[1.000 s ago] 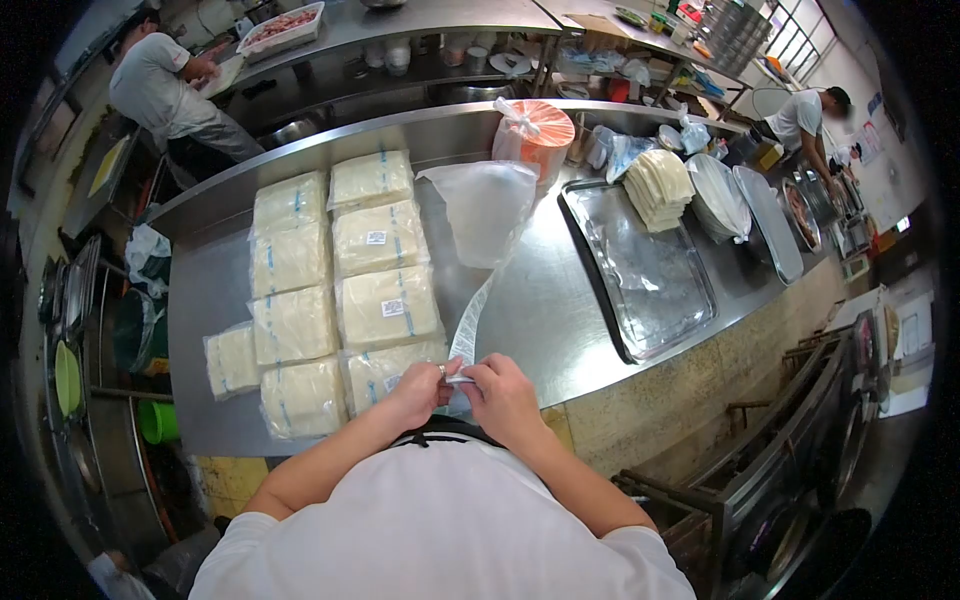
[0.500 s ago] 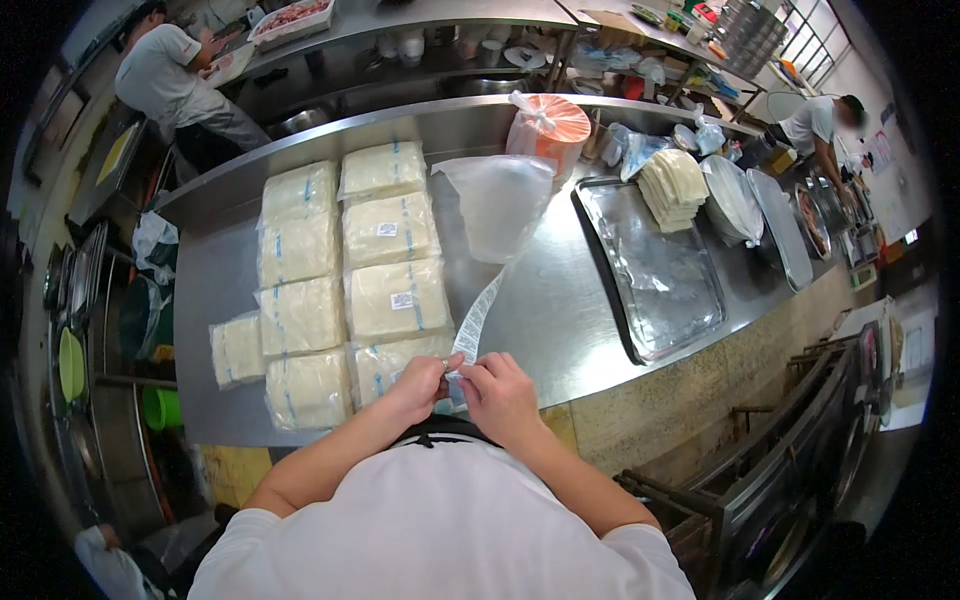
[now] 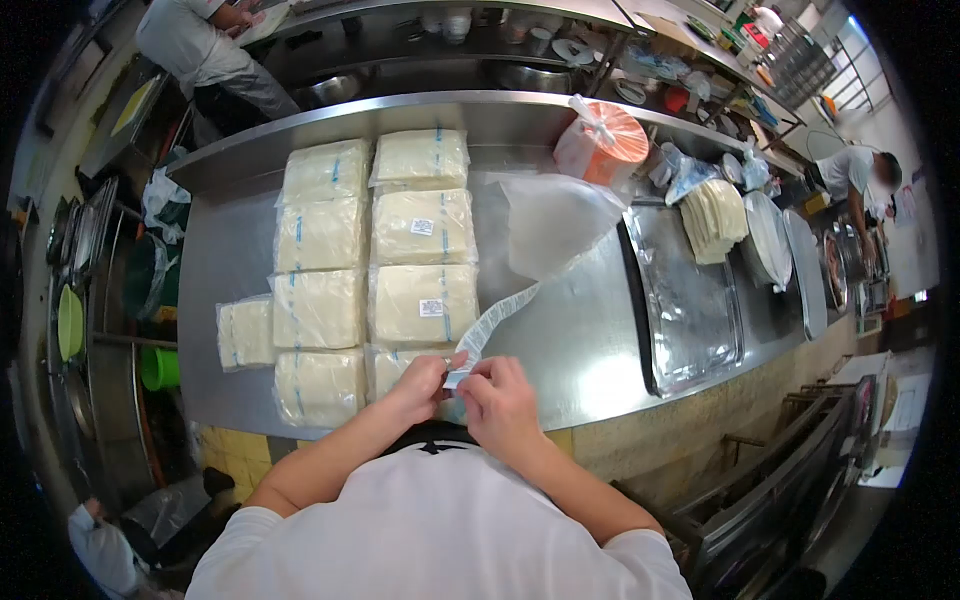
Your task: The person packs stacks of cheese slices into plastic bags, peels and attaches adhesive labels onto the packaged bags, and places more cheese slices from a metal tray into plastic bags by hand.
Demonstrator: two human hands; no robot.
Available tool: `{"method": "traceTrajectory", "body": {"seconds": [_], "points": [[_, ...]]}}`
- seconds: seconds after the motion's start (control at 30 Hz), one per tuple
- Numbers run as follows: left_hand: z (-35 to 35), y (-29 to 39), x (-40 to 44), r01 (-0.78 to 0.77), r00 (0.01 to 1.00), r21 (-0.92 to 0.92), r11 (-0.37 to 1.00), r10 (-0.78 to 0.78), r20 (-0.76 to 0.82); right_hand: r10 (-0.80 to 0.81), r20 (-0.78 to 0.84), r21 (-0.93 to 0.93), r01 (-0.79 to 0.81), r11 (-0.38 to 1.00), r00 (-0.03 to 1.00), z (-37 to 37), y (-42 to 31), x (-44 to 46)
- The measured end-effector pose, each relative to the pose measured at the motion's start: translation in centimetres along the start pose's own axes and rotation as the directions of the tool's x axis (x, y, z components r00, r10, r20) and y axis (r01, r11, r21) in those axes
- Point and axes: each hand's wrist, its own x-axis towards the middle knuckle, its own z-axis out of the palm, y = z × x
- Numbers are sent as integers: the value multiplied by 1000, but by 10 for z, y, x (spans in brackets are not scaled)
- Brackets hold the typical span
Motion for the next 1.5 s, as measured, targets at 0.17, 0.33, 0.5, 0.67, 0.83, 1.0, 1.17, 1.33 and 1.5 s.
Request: {"method": "traceTrajectory", "body": {"seconds": [0.17, 0.33, 0.5, 0.67, 0.83, 1.0, 1.17, 1.33, 1.5], "points": [[-29, 12, 26, 44, 998, 79, 996, -47, 34, 87, -26, 291, -76, 954, 996, 12, 9, 83], [-43, 9, 39, 17, 998, 242, 970, -29, 48, 295, -43, 222, -279, 934, 955, 68, 76, 254], [-54, 5, 44, -3, 1000, 361, 932, -1, 11, 340, -27, 74, -338, 938, 940, 132, 135, 369], [-53, -6, 46, -61, 997, 342, 938, 75, -27, 400, 66, -240, -375, 896, 914, 167, 150, 394], [-51, 6, 38, -4, 1000, 323, 947, 11, -22, 297, -139, -363, -328, 872, 945, 162, 136, 375], [-38, 23, 19, -113, 994, 411, 905, 109, 33, 54, -210, -148, -87, 985, 976, 143, 153, 305], [-31, 10, 19, -210, 977, 310, 927, 212, 29, 277, 67, 253, -285, 925, 959, 61, 96, 145], [-22, -6, 21, -195, 969, 130, 972, 170, 179, 289, 183, 176, -321, 931, 940, 5, 53, 38], [8, 4, -1, -29, 967, -27, 999, 35, 252, 244, 142, 109, -260, 959, 959, -2, 48, 1]]}}
